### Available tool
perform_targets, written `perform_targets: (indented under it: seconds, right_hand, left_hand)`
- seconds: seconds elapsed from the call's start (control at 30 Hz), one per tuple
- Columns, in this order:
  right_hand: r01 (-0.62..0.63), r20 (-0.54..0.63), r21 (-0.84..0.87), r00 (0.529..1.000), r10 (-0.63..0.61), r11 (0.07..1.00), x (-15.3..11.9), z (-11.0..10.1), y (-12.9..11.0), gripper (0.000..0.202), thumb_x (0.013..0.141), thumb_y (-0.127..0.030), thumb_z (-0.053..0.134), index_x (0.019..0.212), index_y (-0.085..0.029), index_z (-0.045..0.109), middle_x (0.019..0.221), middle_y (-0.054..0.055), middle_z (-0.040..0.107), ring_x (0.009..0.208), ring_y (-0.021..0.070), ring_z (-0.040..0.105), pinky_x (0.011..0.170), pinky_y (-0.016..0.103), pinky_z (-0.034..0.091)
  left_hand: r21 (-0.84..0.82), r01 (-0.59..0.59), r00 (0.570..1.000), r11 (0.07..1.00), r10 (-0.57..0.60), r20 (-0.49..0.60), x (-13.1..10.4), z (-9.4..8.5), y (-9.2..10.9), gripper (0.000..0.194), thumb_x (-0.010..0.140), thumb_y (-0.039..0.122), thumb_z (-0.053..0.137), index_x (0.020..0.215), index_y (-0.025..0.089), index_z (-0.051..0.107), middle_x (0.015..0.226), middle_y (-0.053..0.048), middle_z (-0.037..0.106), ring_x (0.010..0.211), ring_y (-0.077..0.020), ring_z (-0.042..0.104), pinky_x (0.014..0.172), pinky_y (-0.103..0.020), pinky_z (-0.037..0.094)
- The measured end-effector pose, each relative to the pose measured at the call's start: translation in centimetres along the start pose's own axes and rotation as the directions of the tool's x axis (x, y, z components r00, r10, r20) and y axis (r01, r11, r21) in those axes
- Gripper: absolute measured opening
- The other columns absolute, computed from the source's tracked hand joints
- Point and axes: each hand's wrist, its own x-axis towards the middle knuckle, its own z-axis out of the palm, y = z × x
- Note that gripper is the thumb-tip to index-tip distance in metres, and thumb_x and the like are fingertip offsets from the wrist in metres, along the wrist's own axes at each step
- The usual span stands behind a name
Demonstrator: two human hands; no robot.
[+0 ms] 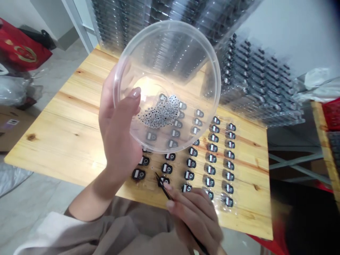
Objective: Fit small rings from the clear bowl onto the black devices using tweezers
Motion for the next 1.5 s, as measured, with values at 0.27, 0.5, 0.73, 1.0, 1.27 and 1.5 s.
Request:
perform_targets:
  seconds: [0.27,0.5,0.73,1.0,1.27,1.5]
  right_hand:
    - [0.011,0.083,0.013,0.996,-0.012,1.0,-0.4,3.7,1.5,0.017,0.088,-0.007,0.049,0.096,-0.01,0.063,0.097,0.011,0.074,0.068,0.0128,0.063,0.058,0.028,0.044]
    - [0.014,0.1,0.028,0.995,-0.017,1.0,-0.3,3.9,1.5,0.016,0.086,-0.005,0.051,0.095,-0.008,0.063,0.097,0.011,0.073,0.07,0.0131,0.064,0.058,0.028,0.043]
    - [0.006,0.104,0.04,0.995,-0.01,0.999,-0.6,4.1,1.6,0.02,0.084,-0.005,0.049,0.098,-0.009,0.063,0.098,0.011,0.073,0.071,0.0134,0.063,0.06,0.028,0.045]
    - [-0.003,0.106,0.019,0.994,0.0,1.0,-0.6,4.1,1.5,0.021,0.086,-0.006,0.047,0.099,-0.012,0.063,0.099,0.01,0.073,0.07,0.0125,0.063,0.059,0.028,0.045]
    - [0.004,0.105,0.006,0.994,-0.005,1.0,-0.5,4.1,1.4,0.019,0.085,-0.007,0.05,0.098,-0.012,0.062,0.098,0.01,0.073,0.07,0.0127,0.063,0.059,0.028,0.046]
    - [0.0,0.095,0.017,0.995,-0.002,1.0,-0.8,4.2,1.5,0.021,0.085,-0.006,0.048,0.099,-0.012,0.062,0.098,0.009,0.074,0.07,0.0125,0.063,0.06,0.028,0.046]
  left_hand:
    - [-0.008,0.001,0.999,1.0,0.0,0.04,0.0,0.1,0.1,0.023,0.079,0.026,0.064,0.102,0.029,0.066,0.129,0.006,0.056,0.139,-0.0239,0.03,0.104,-0.034,0.044]
    - [-0.061,-0.028,0.997,0.998,0.032,0.067,-0.2,0.1,0.1,0.026,0.082,0.014,0.059,0.106,0.023,0.063,0.125,0.006,0.057,0.135,-0.0188,0.037,0.103,-0.031,0.045]
    - [-0.015,-0.028,0.997,0.999,0.029,0.077,-0.2,0.1,0.1,0.023,0.081,0.019,0.059,0.101,0.028,0.065,0.13,0.008,0.055,0.136,-0.0184,0.036,0.112,-0.034,0.04]
    - [0.024,-0.001,0.996,1.0,-0.001,0.088,-0.4,0.1,0.3,0.021,0.082,0.02,0.058,0.099,0.03,0.065,0.128,0.012,0.055,0.137,-0.0182,0.034,0.11,-0.031,0.041]
    - [-0.002,-0.026,0.992,1.0,0.026,0.121,-0.3,0.0,0.0,0.019,0.081,0.018,0.06,0.097,0.028,0.066,0.129,0.01,0.055,0.136,-0.0199,0.036,0.11,-0.032,0.042]
    - [0.017,-0.011,0.988,1.0,0.009,0.151,-0.3,-0.1,0.2,0.019,0.084,0.023,0.061,0.102,0.03,0.063,0.131,0.009,0.054,0.139,-0.0188,0.032,0.105,-0.028,0.045]
